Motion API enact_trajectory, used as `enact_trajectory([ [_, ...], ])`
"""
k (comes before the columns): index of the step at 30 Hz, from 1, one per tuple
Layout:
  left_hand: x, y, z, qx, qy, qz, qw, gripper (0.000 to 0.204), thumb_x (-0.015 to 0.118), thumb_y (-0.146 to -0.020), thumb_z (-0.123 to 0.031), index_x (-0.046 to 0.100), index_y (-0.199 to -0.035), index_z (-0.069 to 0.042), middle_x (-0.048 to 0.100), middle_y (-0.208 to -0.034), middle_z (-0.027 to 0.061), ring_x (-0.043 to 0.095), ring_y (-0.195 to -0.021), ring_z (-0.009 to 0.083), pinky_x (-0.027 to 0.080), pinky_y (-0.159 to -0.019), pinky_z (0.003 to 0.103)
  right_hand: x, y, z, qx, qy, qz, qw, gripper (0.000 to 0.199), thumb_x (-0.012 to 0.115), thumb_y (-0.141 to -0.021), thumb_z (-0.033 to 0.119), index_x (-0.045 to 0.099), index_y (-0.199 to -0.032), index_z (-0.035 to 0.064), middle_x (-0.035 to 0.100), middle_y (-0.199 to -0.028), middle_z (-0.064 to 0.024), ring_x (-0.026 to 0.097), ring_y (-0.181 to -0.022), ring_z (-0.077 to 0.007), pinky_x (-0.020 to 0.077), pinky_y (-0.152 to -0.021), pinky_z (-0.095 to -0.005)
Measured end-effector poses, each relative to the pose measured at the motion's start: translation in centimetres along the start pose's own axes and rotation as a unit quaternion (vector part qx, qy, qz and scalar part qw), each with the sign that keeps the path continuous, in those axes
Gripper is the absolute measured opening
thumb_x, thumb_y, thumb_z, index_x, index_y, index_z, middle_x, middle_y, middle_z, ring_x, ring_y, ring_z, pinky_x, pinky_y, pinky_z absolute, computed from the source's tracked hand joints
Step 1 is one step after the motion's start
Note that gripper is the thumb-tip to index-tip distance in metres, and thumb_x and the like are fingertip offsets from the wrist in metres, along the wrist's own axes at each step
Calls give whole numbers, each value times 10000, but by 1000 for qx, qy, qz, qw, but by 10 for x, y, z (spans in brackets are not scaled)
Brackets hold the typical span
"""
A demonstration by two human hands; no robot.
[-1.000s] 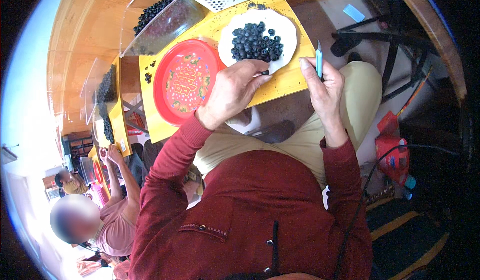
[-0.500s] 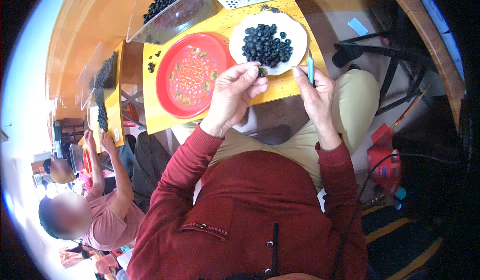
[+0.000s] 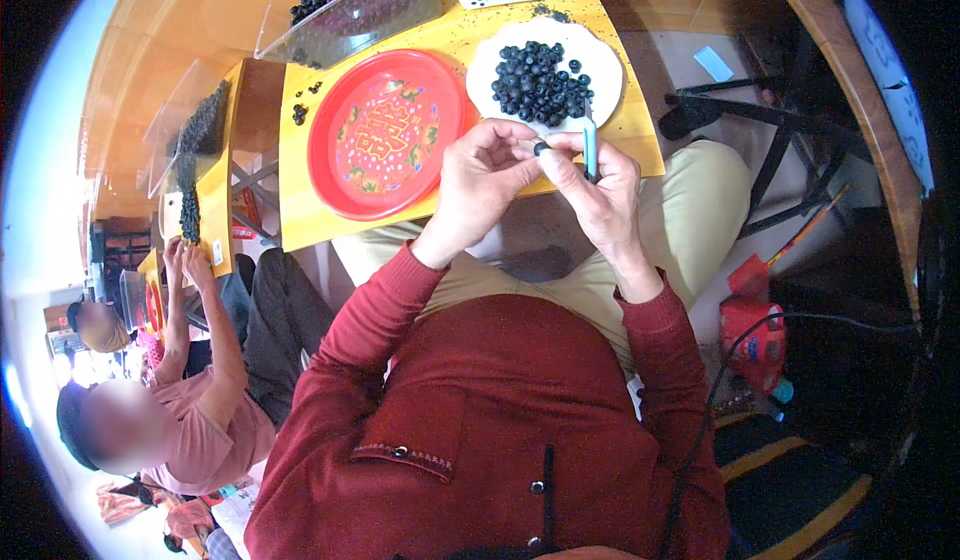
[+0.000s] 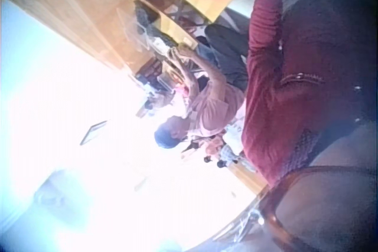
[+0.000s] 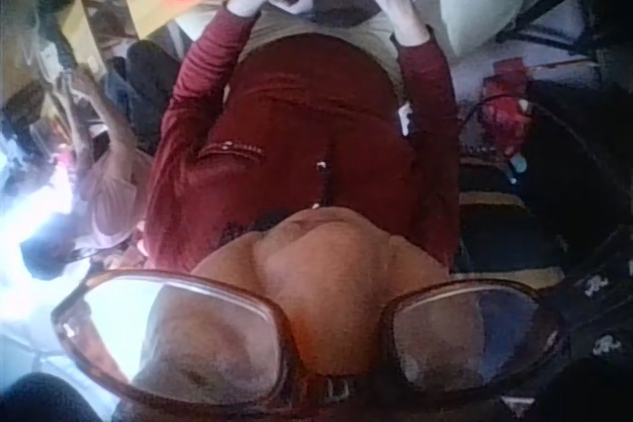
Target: Sorting and cleaning berries at a table using a small plastic cleaning tool.
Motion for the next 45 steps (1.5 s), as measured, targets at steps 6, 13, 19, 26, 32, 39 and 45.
enact_trajectory([
  [6,0,5,0,23,-172,-8,985,192,707,-837,37,630,-1013,27,680,-913,48,654,-828,104,554,-767,251,3,0,-9,14,44,-24,999,187,764,-845,139,696,-941,-6,680,-813,-13,574,-706,-56,471,-642,-223],
  [13,0,3,1,91,-219,-4,971,179,728,-802,30,671,-971,19,683,-915,84,679,-836,143,571,-743,275,1,0,-7,81,-9,-33,996,161,724,-851,110,719,-939,-25,694,-790,-25,588,-675,-53,462,-602,-208],
  [19,3,2,-3,132,-247,2,960,154,755,-799,5,696,-942,-1,676,-939,71,639,-866,129,521,-740,246,-3,2,-7,144,-129,-36,981,149,707,-866,104,702,-944,-23,612,-679,17,480,-516,-10,349,-445,-176],
  [26,1,3,0,157,-251,4,955,178,766,-789,5,696,-953,2,672,-958,76,631,-857,125,511,-725,235,-5,0,-10,197,-206,-15,958,166,673,-897,120,668,-969,-29,501,-581,59,374,-420,1,257,-376,-175],
  [32,0,5,6,122,-180,11,976,206,753,-808,23,646,-982,-7,657,-936,44,613,-847,82,514,-726,225,-12,1,-15,214,-216,12,953,159,628,-926,112,659,-992,-29,502,-600,47,375,-429,-9,272,-389,-179],
  [39,-4,6,7,91,-129,-8,987,198,743,-815,38,625,-964,-16,661,-921,34,629,-827,85,526,-733,227,-18,3,-5,127,23,39,991,301,634,-950,240,657,-1116,-9,649,-765,-33,594,-608,-104,461,-549,-237],
  [45,-7,8,0,90,-129,-25,987,200,750,-805,45,632,-961,2,666,-908,41,638,-829,87,553,-776,243,-23,7,4,12,173,96,980,414,611,-960,329,630,-1193,-13,685,-1086,-188,674,-1005,-270,505,-858,-359],
])
Point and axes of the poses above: each hand's wrist, its own y-axis away from the middle knuckle, its own x-axis out of the palm, z = x × y, the point moved 1 cm from there along -y, towards the middle knuckle
